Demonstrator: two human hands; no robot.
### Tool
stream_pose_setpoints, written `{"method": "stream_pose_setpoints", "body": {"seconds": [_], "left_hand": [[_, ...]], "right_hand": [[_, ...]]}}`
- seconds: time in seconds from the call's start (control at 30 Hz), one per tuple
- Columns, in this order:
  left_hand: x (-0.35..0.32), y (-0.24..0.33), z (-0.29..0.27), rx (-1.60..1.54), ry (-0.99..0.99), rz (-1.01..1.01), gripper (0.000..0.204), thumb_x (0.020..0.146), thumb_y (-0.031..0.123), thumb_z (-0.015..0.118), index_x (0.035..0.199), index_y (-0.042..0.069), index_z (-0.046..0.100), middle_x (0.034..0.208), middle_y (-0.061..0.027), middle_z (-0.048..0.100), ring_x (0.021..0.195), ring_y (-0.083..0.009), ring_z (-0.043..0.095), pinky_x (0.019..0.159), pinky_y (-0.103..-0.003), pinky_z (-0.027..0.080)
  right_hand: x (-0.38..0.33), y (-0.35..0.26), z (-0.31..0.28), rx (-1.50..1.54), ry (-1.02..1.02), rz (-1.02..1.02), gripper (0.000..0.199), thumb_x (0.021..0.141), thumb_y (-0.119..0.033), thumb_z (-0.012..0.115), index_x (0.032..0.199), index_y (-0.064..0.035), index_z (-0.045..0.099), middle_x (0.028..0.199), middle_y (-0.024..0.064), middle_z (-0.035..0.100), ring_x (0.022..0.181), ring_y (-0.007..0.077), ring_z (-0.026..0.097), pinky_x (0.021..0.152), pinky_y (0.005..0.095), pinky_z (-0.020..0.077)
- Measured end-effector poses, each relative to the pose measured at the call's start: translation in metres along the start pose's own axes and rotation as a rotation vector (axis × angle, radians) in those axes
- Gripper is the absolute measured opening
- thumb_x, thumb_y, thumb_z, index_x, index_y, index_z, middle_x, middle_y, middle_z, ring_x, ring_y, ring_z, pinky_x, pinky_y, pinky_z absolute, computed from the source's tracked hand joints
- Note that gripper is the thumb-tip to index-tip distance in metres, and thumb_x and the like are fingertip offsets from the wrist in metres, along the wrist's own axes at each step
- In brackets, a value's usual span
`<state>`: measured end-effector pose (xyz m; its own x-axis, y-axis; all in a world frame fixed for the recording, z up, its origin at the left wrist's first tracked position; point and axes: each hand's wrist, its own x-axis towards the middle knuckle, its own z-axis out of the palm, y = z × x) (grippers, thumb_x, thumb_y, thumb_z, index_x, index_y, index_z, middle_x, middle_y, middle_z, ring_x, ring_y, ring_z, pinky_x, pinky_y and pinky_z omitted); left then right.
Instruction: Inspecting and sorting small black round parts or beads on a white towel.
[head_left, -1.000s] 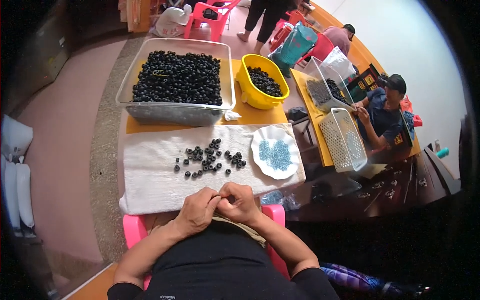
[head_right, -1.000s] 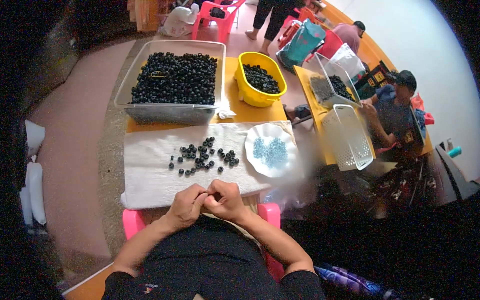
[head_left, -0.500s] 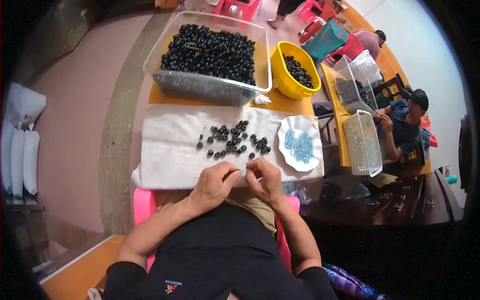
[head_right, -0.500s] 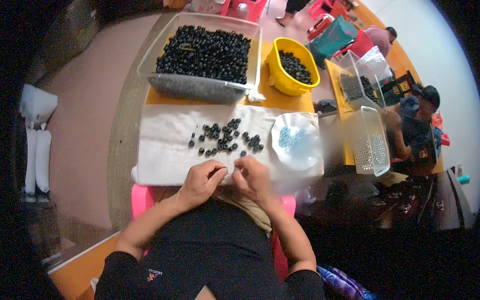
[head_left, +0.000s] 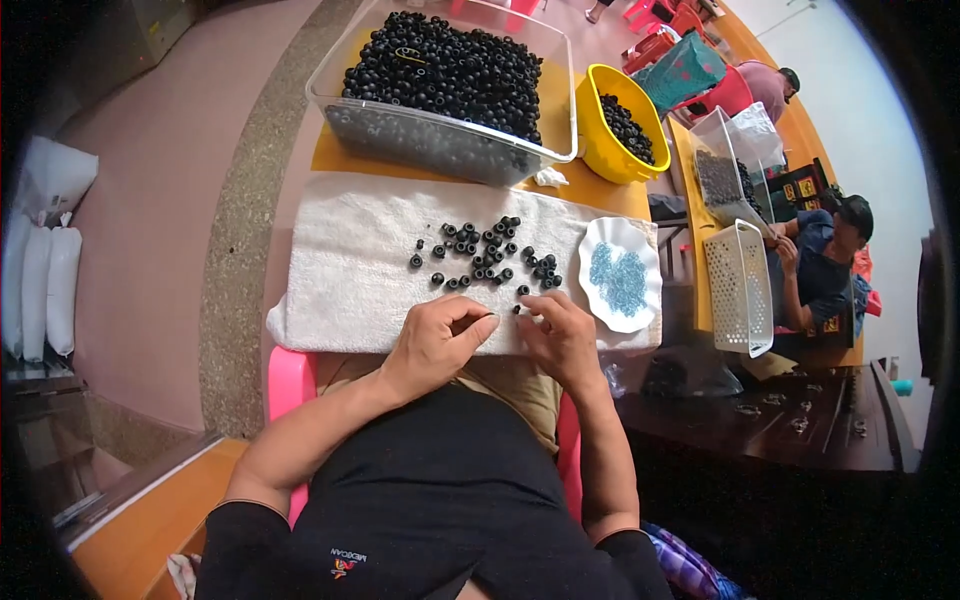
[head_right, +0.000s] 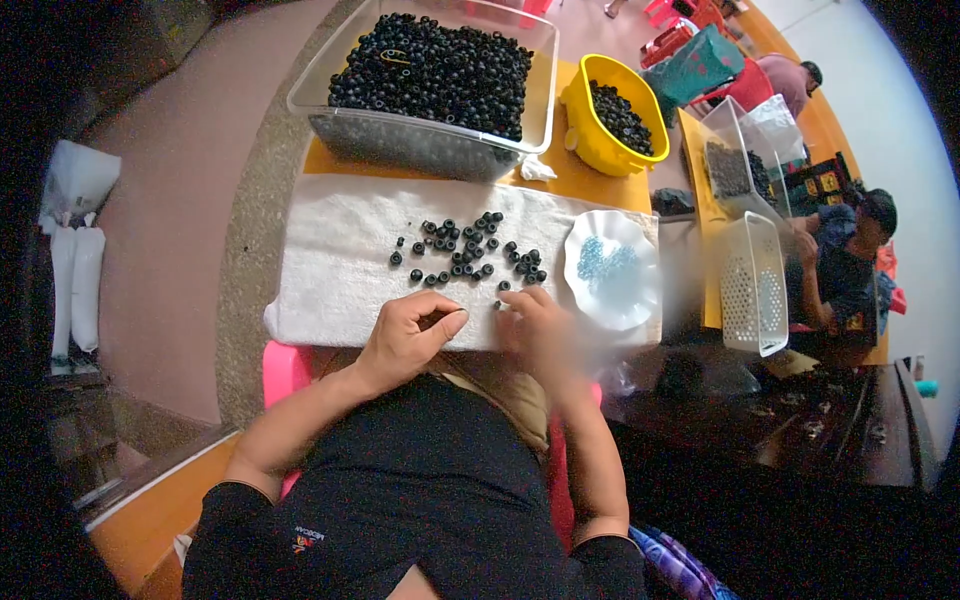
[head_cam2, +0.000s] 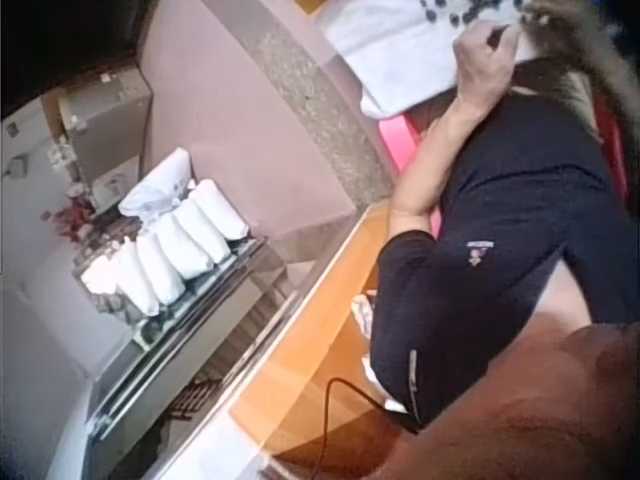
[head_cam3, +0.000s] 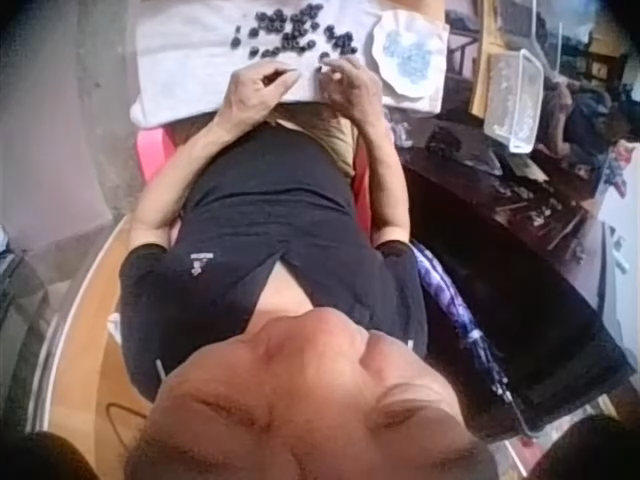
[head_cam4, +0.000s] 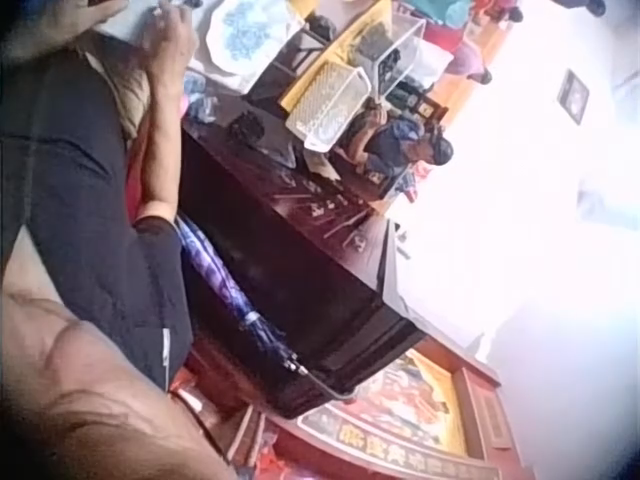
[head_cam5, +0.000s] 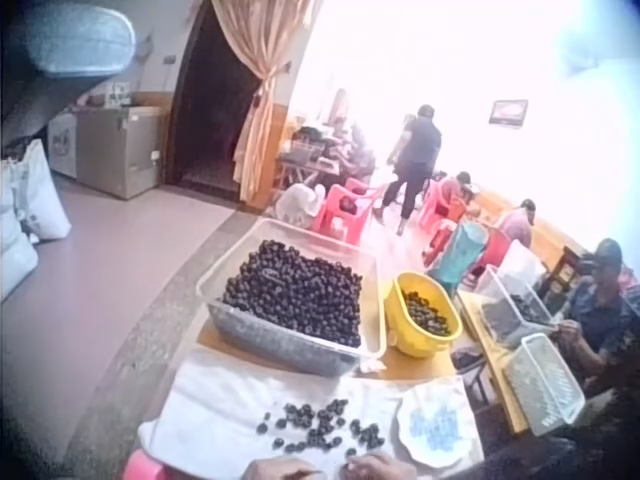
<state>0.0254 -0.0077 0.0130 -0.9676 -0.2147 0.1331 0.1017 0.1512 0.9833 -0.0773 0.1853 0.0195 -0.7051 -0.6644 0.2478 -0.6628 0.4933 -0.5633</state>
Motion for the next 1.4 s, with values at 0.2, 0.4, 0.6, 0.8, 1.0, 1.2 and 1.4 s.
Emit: {"method": "stream_pose_setpoints", "body": {"seconds": [0.2, 0.4, 0.6, 0.8, 1.0, 1.2, 1.4], "left_hand": [[-0.001, -0.002, 0.006, -0.114, -0.067, -0.043, 0.015, 0.089, 0.013, 0.067, 0.094, -0.001, 0.069, 0.082, -0.0027, 0.066, 0.071, -0.0068, 0.056, 0.062, -0.023, 0.044], [-0.004, -0.002, 0.010, -0.424, -0.193, -0.278, 0.015, 0.092, 0.011, 0.064, 0.100, -0.002, 0.066, 0.086, -0.0021, 0.066, 0.073, -0.0055, 0.058, 0.065, -0.020, 0.048], [-0.005, -0.008, 0.012, -0.559, -0.167, -0.338, 0.014, 0.093, 0.012, 0.063, 0.100, 0.000, 0.062, 0.085, -0.0033, 0.065, 0.073, -0.0078, 0.061, 0.067, -0.022, 0.053], [-0.004, -0.009, 0.013, -0.590, -0.176, -0.354, 0.013, 0.093, 0.013, 0.063, 0.099, 0.001, 0.061, 0.083, -0.0026, 0.063, 0.072, -0.0084, 0.061, 0.066, -0.024, 0.054], [-0.005, -0.012, 0.014, -0.600, -0.161, -0.382, 0.014, 0.093, 0.014, 0.063, 0.099, 0.002, 0.061, 0.084, -0.0024, 0.063, 0.073, -0.0083, 0.061, 0.066, -0.024, 0.054], [-0.005, -0.012, 0.014, -0.604, -0.164, -0.391, 0.014, 0.094, 0.014, 0.063, 0.099, 0.002, 0.062, 0.084, -0.0022, 0.063, 0.074, -0.0080, 0.061, 0.066, -0.023, 0.053], [-0.004, -0.010, 0.013, -0.604, -0.166, -0.387, 0.014, 0.094, 0.014, 0.062, 0.099, 0.001, 0.062, 0.085, -0.0018, 0.063, 0.073, -0.0071, 0.060, 0.065, -0.022, 0.053]], "right_hand": [[-0.014, -0.026, -0.003, 0.370, 0.013, 0.050, 0.038, 0.074, 0.004, 0.074, 0.110, -0.0029, 0.064, 0.092, 0.0078, 0.062, 0.058, 0.0055, 0.052, 0.050, 0.0197, 0.0415], [-0.019, -0.034, 0.018, 0.366, 0.152, -0.093, 0.031, 0.075, 0.001, 0.075, 0.104, -0.0040, 0.065, 0.093, 0.0097, 0.063, 0.059, 0.0106, 0.055, 0.051, 0.0228, 0.0442], [-0.022, -0.027, -0.012, 0.398, 0.018, -0.013, 0.027, 0.077, 0.000, 0.075, 0.102, -0.0034, 0.066, 0.091, 0.0085, 0.064, 0.062, 0.0104, 0.056, 0.053, 0.0228, 0.0449], [-0.019, 0.041, -0.074, -0.167, 0.131, 0.158, 0.017, 0.076, -0.004, 0.071, 0.092, -0.0043, 0.068, 0.082, 0.0116, 0.065, 0.061, 0.0224, 0.063, 0.056, 0.0312, 0.0493], [-0.002, 0.055, -0.079, -0.397, 0.036, 0.191, 0.016, 0.078, -0.014, 0.068, 0.092, -0.0061, 0.071, 0.086, 0.0117, 0.066, 0.074, 0.0315, 0.065, 0.069, 0.0386, 0.0514], [0.010, 0.058, -0.078, -0.480, -0.034, 0.231, 0.015, 0.077, -0.013, 0.065, 0.090, -0.0080, 0.072, 0.088, 0.0117, 0.067, 0.080, 0.0332, 0.066, 0.074, 0.0405, 0.0522], [0.015, 0.066, -0.076, -0.496, -0.072, 0.239, 0.015, 0.076, -0.012, 0.064, 0.087, -0.0081, 0.073, 0.085, 0.0139, 0.068, 0.080, 0.0338, 0.066, 0.075, 0.0413, 0.0523]]}}
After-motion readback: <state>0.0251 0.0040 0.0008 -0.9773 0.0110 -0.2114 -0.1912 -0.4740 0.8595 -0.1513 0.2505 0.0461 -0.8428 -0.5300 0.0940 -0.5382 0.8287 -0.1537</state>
